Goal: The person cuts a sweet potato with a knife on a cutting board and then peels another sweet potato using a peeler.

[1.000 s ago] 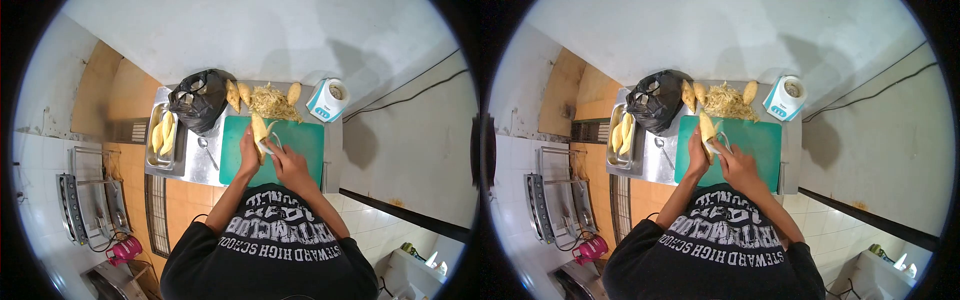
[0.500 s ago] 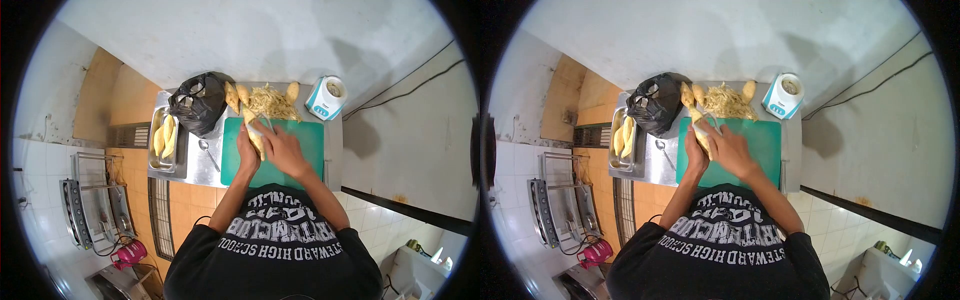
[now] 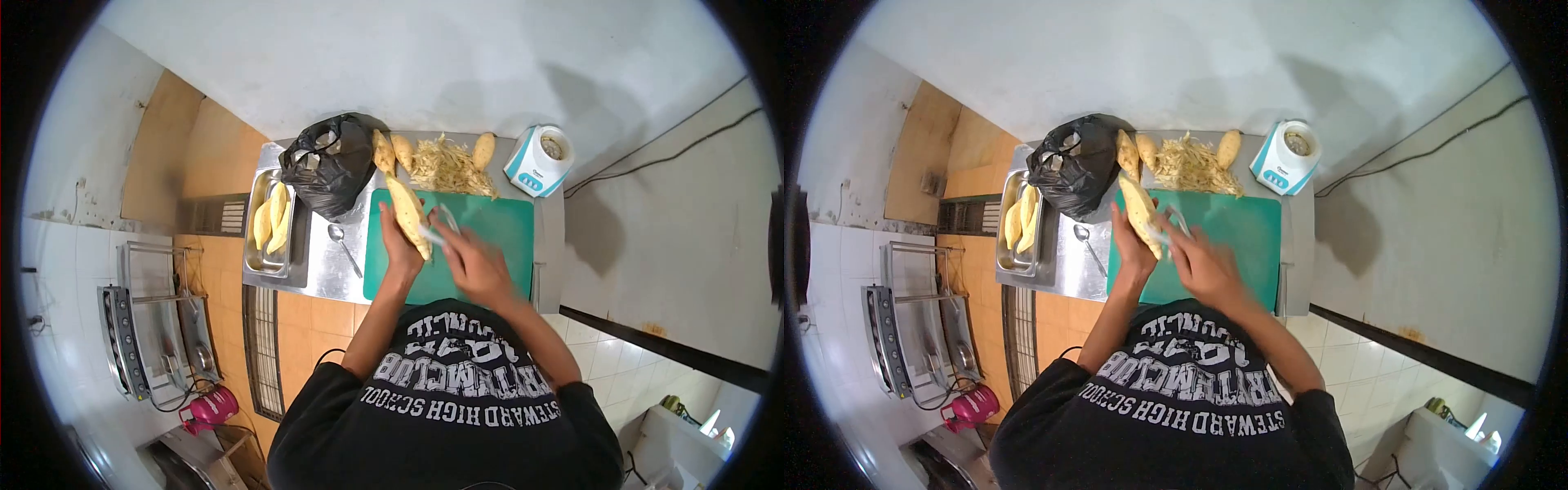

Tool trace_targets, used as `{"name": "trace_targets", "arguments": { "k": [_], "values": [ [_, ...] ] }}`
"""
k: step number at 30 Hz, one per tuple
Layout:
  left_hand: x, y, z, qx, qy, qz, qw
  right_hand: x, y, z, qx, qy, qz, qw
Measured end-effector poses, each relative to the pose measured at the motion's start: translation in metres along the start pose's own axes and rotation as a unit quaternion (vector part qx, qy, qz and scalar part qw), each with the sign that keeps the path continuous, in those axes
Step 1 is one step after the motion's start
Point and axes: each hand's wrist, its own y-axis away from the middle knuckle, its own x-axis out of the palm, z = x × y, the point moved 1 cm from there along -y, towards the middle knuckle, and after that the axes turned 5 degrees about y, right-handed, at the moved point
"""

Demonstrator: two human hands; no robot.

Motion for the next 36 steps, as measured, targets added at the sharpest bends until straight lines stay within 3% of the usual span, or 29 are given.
{"name": "trace_targets", "arguments": {
  "k": [6, 13, 16, 20, 23, 26, 29, 31, 34, 36],
  "values": [
    [0.025, 0.003, 0.008, -0.016, -0.083, 0.022, 0.996, 0.003, -0.058, -0.007, -0.042, 0.062, -0.053, 0.996],
    [0.058, -0.037, -0.024, 0.074, -0.076, -0.045, 0.993, 0.016, 0.005, -0.010, 0.006, 0.050, 0.036, 0.998],
    [0.058, -0.046, -0.028, 0.101, -0.113, -0.051, 0.987, 0.015, 0.018, -0.016, 0.006, -0.011, -0.017, 1.000],
    [0.045, -0.025, 0.006, 0.040, -0.118, -0.007, 0.992, -0.016, -0.022, -0.008, 0.018, -0.004, -0.079, 0.997],
    [0.067, 0.006, 0.014, 0.034, -0.216, 0.063, 0.974, -0.023, -0.043, -0.004, 0.012, 0.054, -0.081, 0.995],
    [0.075, 0.006, 0.007, 0.033, -0.144, 0.047, 0.988, -0.015, -0.044, -0.008, -0.015, 0.095, -0.092, 0.991],
    [0.070, -0.009, -0.006, 0.060, -0.126, 0.020, 0.990, -0.004, -0.017, -0.001, 0.017, 0.134, -0.031, 0.990],
    [0.062, -0.024, -0.019, 0.077, -0.130, 0.000, 0.989, 0.011, 0.007, -0.010, -0.031, 0.146, -0.050, 0.988],
    [0.062, -0.037, -0.036, 0.101, -0.130, -0.027, 0.986, 0.026, 0.029, -0.024, 0.000, 0.090, 0.008, 0.996],
    [0.051, -0.039, -0.035, 0.084, -0.155, 0.002, 0.984, 0.009, 0.017, -0.014, 0.001, 0.090, -0.027, 0.996]
  ]
}}
